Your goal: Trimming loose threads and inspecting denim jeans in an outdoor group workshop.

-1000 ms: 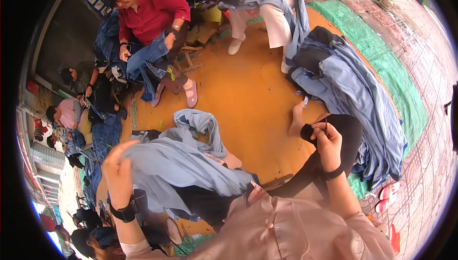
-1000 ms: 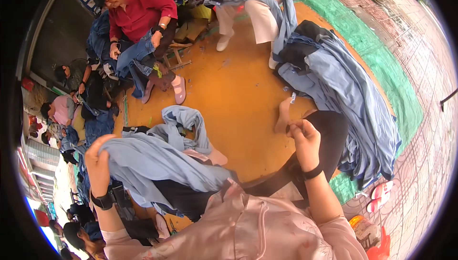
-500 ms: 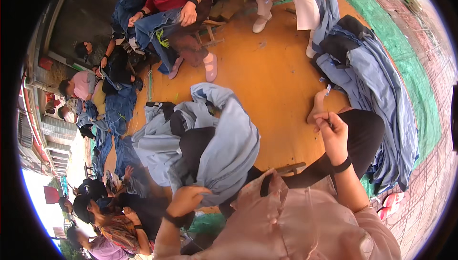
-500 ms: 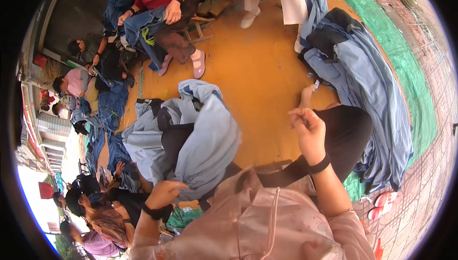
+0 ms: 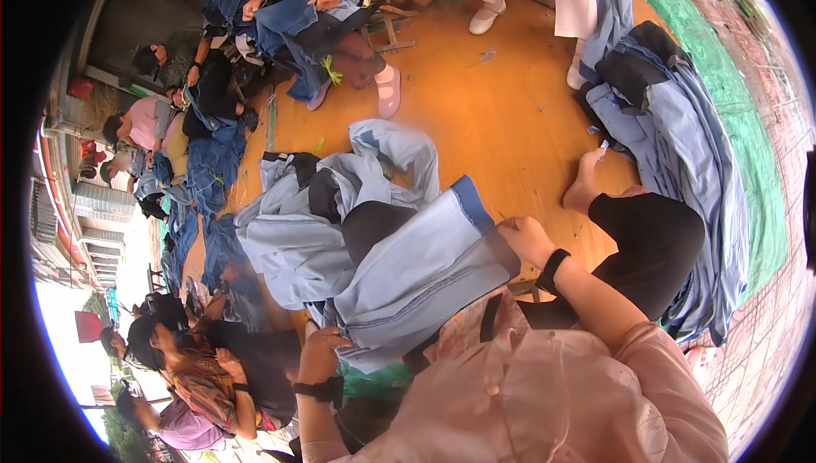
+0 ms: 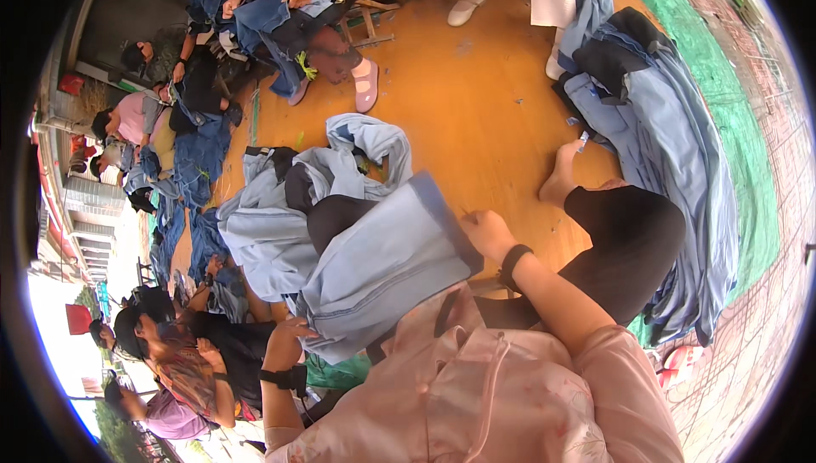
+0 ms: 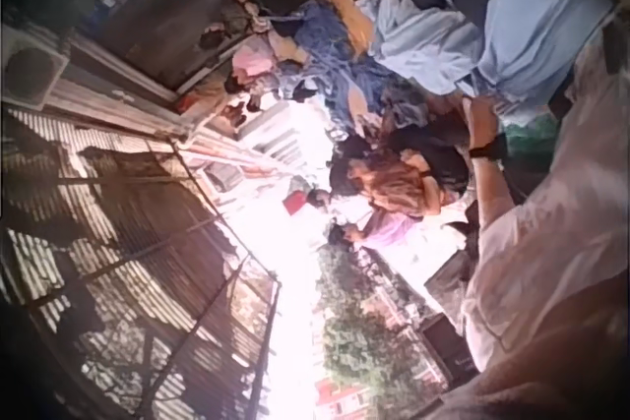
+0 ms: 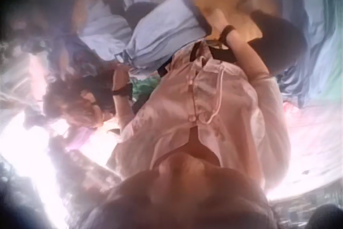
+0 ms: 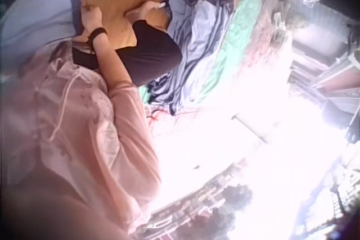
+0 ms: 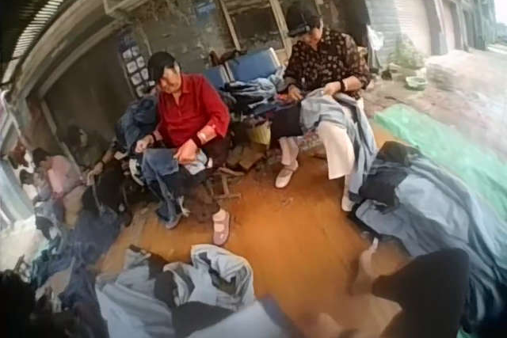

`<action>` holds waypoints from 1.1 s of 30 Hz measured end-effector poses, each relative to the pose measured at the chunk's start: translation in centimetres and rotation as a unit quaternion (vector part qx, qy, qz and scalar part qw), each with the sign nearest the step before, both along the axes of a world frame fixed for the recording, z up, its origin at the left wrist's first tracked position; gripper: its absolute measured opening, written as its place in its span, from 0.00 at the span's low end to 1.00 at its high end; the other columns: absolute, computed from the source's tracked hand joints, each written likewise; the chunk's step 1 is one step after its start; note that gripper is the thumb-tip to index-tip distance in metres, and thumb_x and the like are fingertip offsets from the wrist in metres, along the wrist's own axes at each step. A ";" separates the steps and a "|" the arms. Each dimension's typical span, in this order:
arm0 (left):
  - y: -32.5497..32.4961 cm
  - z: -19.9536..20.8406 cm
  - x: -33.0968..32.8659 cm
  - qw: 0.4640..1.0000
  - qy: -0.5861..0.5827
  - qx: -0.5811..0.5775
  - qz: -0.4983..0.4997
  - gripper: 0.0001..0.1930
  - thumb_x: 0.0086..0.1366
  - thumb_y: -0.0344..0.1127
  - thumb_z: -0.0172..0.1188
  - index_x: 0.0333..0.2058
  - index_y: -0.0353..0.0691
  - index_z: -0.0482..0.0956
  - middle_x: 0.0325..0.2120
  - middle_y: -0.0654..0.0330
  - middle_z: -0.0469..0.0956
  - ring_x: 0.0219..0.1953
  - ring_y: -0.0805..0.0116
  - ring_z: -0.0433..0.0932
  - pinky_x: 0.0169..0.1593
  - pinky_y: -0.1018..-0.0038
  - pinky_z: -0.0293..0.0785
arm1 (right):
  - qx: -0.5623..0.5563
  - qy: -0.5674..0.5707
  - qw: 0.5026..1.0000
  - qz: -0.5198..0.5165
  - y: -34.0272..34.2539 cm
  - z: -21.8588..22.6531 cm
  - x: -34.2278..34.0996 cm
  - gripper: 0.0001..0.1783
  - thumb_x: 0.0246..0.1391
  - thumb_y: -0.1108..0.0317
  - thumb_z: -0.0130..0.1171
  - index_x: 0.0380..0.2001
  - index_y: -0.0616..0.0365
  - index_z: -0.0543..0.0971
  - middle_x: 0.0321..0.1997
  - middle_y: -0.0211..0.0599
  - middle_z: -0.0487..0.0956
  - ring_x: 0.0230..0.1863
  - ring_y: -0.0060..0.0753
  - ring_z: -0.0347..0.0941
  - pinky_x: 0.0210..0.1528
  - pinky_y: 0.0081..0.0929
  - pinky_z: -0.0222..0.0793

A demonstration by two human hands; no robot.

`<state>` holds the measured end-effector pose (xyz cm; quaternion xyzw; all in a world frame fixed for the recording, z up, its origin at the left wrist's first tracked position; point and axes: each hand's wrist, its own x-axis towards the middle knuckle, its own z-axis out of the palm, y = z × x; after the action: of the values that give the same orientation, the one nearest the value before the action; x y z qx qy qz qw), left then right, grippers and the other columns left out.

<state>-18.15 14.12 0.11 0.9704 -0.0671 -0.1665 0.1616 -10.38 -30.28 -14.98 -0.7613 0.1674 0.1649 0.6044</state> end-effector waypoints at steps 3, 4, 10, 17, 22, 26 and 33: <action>-5.4 1.7 1.6 0.978 -0.207 -0.034 0.010 0.16 0.51 0.17 0.53 0.36 0.41 0.83 0.36 0.56 0.80 0.38 0.53 0.79 0.43 0.65 0.75 | 0.090 0.102 0.991 0.017 0.8 2.1 -0.9 0.16 0.56 0.62 0.60 0.38 0.66 0.80 0.28 0.32 0.79 0.21 0.21 0.69 0.24 0.21 0.64; -8.2 2.7 2.6 0.974 -0.201 -0.102 0.037 0.15 0.53 0.18 0.55 0.37 0.41 0.83 0.36 0.56 0.80 0.38 0.53 0.79 0.43 0.65 0.75 | 0.145 0.180 0.973 0.022 0.6 2.9 -0.9 0.15 0.55 0.63 0.60 0.40 0.64 0.80 0.27 0.30 0.79 0.16 0.18 0.64 0.18 0.19 0.59; -16.6 -0.4 5.6 0.976 -0.094 -0.185 -0.065 0.12 0.54 0.30 0.65 0.38 0.42 0.82 0.37 0.57 0.80 0.41 0.55 0.78 0.44 0.65 0.74 | 0.218 0.109 0.969 0.050 -0.6 3.1 -0.9 0.14 0.52 0.68 0.63 0.40 0.65 0.80 0.24 0.27 0.74 0.16 0.15 0.62 0.16 0.17 0.52; -18.7 -2.9 6.3 0.972 -0.108 -0.112 -0.176 0.11 0.52 0.31 0.65 0.36 0.44 0.81 0.34 0.62 0.78 0.39 0.59 0.77 0.41 0.66 0.74 | 0.190 0.035 0.981 0.026 -0.7 2.1 -0.9 0.15 0.51 0.68 0.64 0.41 0.66 0.80 0.28 0.32 0.79 0.22 0.19 0.70 0.20 0.18 0.62; -18.9 -3.2 6.8 0.946 -0.145 -0.084 -0.277 0.10 0.53 0.30 0.62 0.36 0.44 0.80 0.33 0.63 0.77 0.38 0.61 0.76 0.38 0.67 0.74 | 0.181 0.072 0.981 0.019 -1.1 2.7 -0.2 0.16 0.51 0.69 0.64 0.42 0.66 0.79 0.27 0.29 0.78 0.21 0.17 0.68 0.20 0.17 0.60; -18.9 -2.2 7.8 0.970 -0.119 -0.099 -0.189 0.06 0.58 0.29 0.60 0.36 0.42 0.80 0.31 0.62 0.78 0.35 0.62 0.78 0.36 0.71 0.75 | 0.185 0.068 0.980 0.011 -1.0 2.9 -0.4 0.15 0.50 0.71 0.64 0.41 0.66 0.80 0.28 0.34 0.79 0.24 0.22 0.72 0.25 0.21 0.67; -15.9 1.9 13.0 0.929 -0.230 -0.268 0.110 0.05 0.61 0.29 0.62 0.36 0.37 0.81 0.28 0.60 0.80 0.30 0.71 0.79 0.37 0.77 0.74 | 0.170 -0.009 0.985 0.014 -1.3 1.0 -1.1 0.16 0.49 0.72 0.64 0.43 0.62 0.78 0.26 0.32 0.77 0.28 0.21 0.71 0.29 0.21 0.67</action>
<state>-5.14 -1.81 1.97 0.9038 -0.0370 0.1047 0.4133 -11.45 -31.58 -13.94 -0.6509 0.1214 0.1926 0.7242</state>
